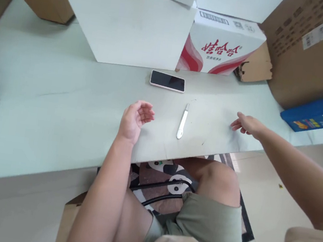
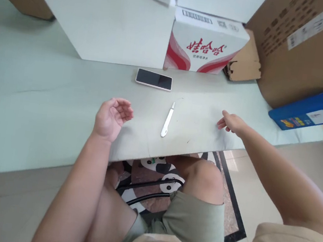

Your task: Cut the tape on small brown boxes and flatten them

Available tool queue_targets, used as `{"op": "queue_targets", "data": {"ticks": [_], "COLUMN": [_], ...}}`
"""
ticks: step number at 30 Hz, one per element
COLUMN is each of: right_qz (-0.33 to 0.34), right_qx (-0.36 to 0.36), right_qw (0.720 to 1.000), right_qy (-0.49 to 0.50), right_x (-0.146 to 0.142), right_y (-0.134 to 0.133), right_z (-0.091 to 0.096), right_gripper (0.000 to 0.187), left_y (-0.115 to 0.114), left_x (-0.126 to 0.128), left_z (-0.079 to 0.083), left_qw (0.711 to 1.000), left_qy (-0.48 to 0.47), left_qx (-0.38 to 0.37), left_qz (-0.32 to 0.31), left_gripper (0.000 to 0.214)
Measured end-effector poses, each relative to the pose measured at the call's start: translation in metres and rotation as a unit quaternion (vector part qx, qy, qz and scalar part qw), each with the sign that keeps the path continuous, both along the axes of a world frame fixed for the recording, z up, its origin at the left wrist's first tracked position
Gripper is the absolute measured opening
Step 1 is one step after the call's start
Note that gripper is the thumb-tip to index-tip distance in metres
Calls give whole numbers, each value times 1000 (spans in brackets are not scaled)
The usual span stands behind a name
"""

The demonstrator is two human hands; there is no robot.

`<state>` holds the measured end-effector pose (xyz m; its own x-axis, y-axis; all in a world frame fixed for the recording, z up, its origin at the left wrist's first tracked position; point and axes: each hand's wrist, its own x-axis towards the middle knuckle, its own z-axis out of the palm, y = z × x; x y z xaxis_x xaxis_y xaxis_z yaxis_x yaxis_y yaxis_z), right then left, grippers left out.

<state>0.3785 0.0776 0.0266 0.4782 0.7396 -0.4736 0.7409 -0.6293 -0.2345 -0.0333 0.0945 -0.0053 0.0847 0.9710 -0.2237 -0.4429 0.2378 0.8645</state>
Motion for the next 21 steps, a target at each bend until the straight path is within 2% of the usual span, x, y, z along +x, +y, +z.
{"op": "queue_targets", "data": {"ticks": [3,5,8,11,13,17,21], "right_qz": [-1,32,99,203,286,425,519], "right_qx": [3,22,51,101,166,294,350], "right_qw": [1000,999,994,974,944,854,775], "right_qy": [-5,-13,-22,-10,6,63,79], "right_x": [-29,-58,-115,-186,-239,-350,-471], "right_y": [10,24,54,81,97,137,206], "right_z": [18,30,42,46,47,42,35], "right_gripper": [55,54,51,42,32,18,13], "left_y": [-4,-4,-6,-11,-16,-22,-29], "left_x": [-10,-20,-40,-60,-70,-81,-87], "left_z": [5,8,10,9,7,0,-9], "left_qw": [999,996,991,991,992,991,993], "left_qy": [-45,-75,-95,-74,-57,-68,-71], "left_qx": [-3,-4,4,32,46,45,23], "left_qz": [27,57,97,107,103,104,89], "left_gripper": [34,32,31,33,36,37,38]}}
